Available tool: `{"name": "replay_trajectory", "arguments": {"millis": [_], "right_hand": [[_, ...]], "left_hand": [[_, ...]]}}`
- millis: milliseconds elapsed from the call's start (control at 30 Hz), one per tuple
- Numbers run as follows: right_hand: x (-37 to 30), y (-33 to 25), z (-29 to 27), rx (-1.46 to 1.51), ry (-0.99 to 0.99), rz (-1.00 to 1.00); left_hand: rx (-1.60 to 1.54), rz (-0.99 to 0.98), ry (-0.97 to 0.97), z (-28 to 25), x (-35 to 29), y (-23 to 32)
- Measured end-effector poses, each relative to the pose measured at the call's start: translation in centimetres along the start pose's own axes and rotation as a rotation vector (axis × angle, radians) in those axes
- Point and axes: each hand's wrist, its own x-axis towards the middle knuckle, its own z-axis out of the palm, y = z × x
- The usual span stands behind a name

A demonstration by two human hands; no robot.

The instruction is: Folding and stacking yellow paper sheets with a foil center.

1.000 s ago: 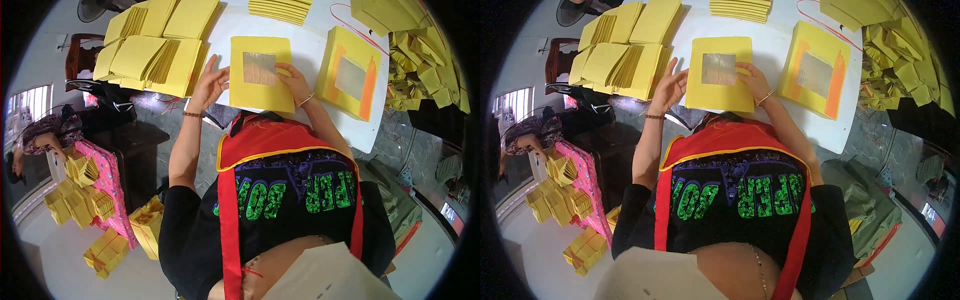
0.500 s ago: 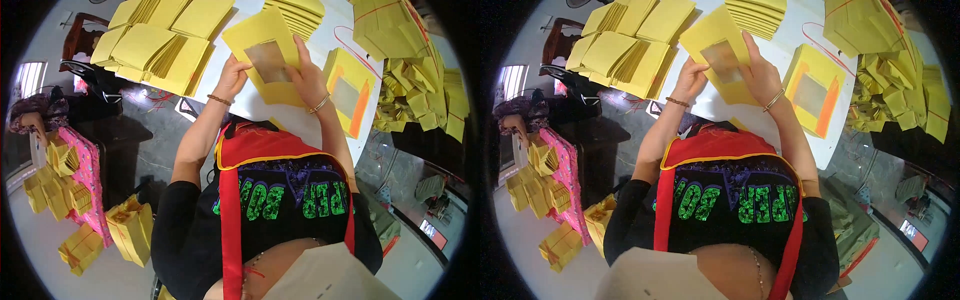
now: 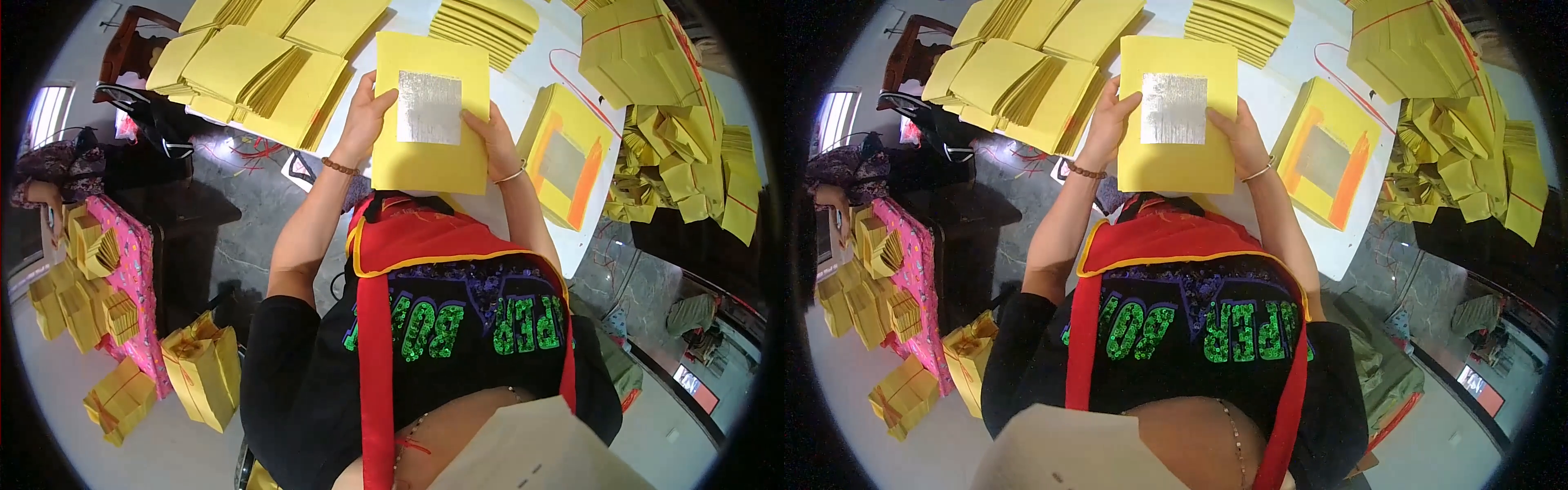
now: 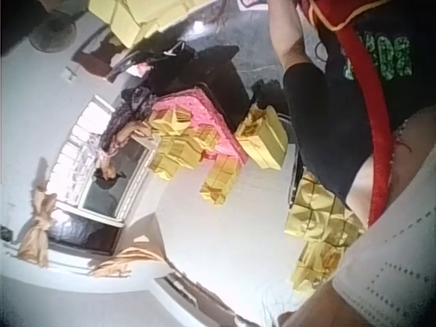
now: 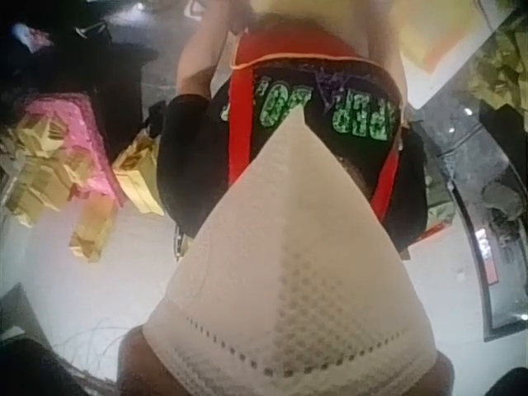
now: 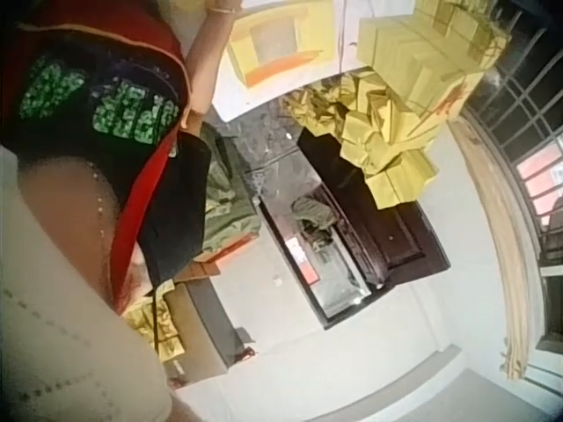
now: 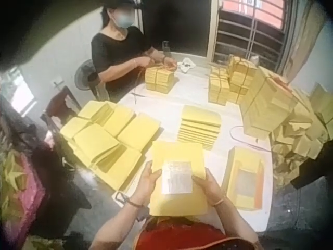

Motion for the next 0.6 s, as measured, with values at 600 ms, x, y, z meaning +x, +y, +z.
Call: {"name": "replay_trajectory", "arguments": {"millis": [600], "right_hand": [[-0.5, 1.2, -2.0, -0.416, -0.268, -0.326]], "left_hand": [[0.301, 0.202, -0.345, -2.2, -2.0, -0.8]]}}
